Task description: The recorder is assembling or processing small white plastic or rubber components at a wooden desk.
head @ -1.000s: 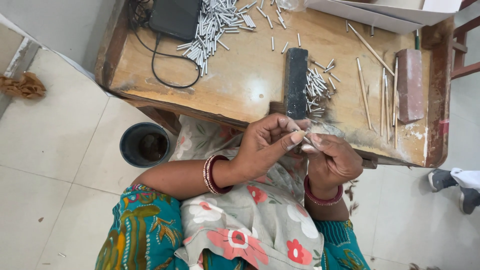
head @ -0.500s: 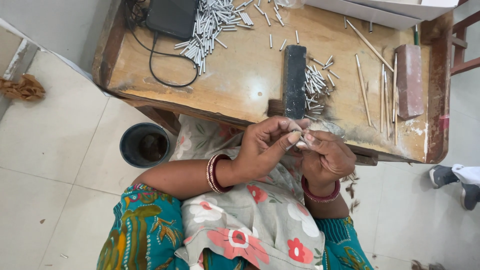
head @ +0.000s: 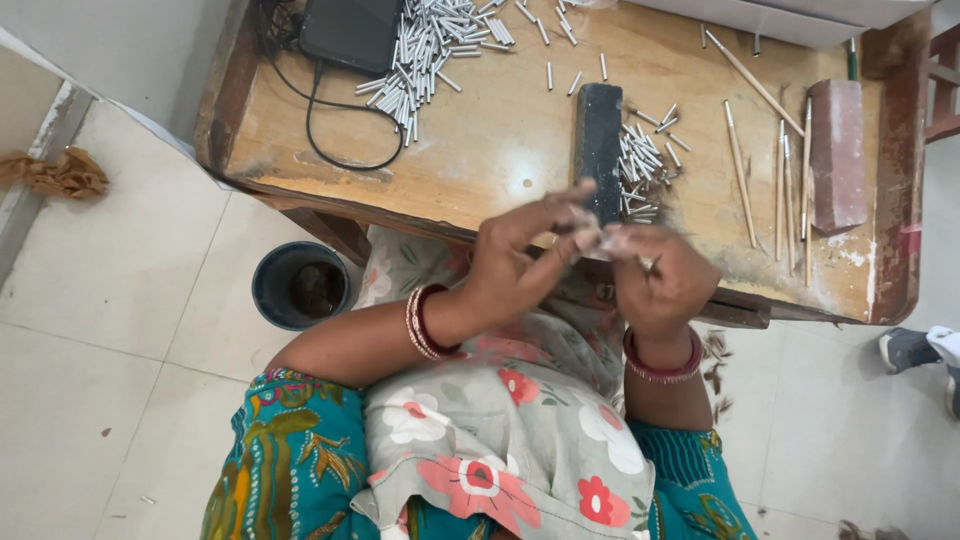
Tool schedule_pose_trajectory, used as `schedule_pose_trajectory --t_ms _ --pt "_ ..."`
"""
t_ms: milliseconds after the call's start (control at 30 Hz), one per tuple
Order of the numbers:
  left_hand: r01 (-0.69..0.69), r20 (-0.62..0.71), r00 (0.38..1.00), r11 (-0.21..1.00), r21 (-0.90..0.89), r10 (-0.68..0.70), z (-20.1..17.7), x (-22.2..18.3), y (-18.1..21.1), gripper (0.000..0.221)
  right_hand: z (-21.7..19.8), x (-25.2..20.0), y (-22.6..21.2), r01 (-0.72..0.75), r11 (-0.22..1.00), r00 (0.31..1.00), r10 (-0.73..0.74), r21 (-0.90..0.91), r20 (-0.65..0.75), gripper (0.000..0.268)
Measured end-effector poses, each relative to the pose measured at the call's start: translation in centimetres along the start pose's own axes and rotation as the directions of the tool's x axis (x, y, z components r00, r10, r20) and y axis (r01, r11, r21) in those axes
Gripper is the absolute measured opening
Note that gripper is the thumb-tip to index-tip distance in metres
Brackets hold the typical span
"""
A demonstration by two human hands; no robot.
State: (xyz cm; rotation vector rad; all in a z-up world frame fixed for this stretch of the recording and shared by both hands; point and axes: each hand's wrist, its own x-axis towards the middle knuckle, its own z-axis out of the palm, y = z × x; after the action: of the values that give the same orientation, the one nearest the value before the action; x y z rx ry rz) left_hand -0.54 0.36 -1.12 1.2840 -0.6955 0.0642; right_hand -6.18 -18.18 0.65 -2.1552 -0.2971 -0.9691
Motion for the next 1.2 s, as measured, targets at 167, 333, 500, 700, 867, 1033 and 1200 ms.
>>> schedule_pose_trajectory --t_ms 167,333,500,700,867,1033,1200 --pt "-0.057 0.115 0.993 0.866 0.497 0.0 -3.7 3.7 -0.6 0.045 -0.1 3.0 0.2 0.053 0.943 0.998 -0.036 -0.33 0.059 0.019" --pt "-0.124 0.273 0.956 0.701 0.703 -0.105 -2.5 3.7 -2.4 0.059 0.1 1.2 0.9 -0.125 0.982 0.971 0.15 -0.139 0.186 0.028" --pt "-0.02 0.021 1.0 0.998 0.06 0.019 1.8 1.0 -4.7 0.075 0.2 1.1 1.0 -0.182 0.975 0.948 0.208 -0.124 0.242 0.019" --pt "-0.098 -0.241 0.967 0.994 -0.048 0.084 -0.8 1.4 -3.8 0.06 1.5 1.3 -0.1 0.016 0.964 0.967 0.052 -0.267 0.248 0.014" --pt "-0.084 -0.264 0.951 0.954 0.288 0.164 -3.3 1.5 -4.0 0.054 2.9 1.4 -0.3 0.232 0.832 0.929 -0.036 -0.503 0.369 0.007" --pt "-0.007 -0.038 0.998 0.774 0.634 0.04 -3.6 2.7 -1.8 0.046 3.7 0.6 0.8 0.297 0.759 0.896 -0.012 -0.579 0.444 0.012" --pt "-0.086 0.195 0.977 0.673 0.734 -0.087 -3.3 3.3 -1.9 0.022 4.3 -0.8 1.8 0.233 0.788 0.912 0.026 -0.57 0.409 0.011"
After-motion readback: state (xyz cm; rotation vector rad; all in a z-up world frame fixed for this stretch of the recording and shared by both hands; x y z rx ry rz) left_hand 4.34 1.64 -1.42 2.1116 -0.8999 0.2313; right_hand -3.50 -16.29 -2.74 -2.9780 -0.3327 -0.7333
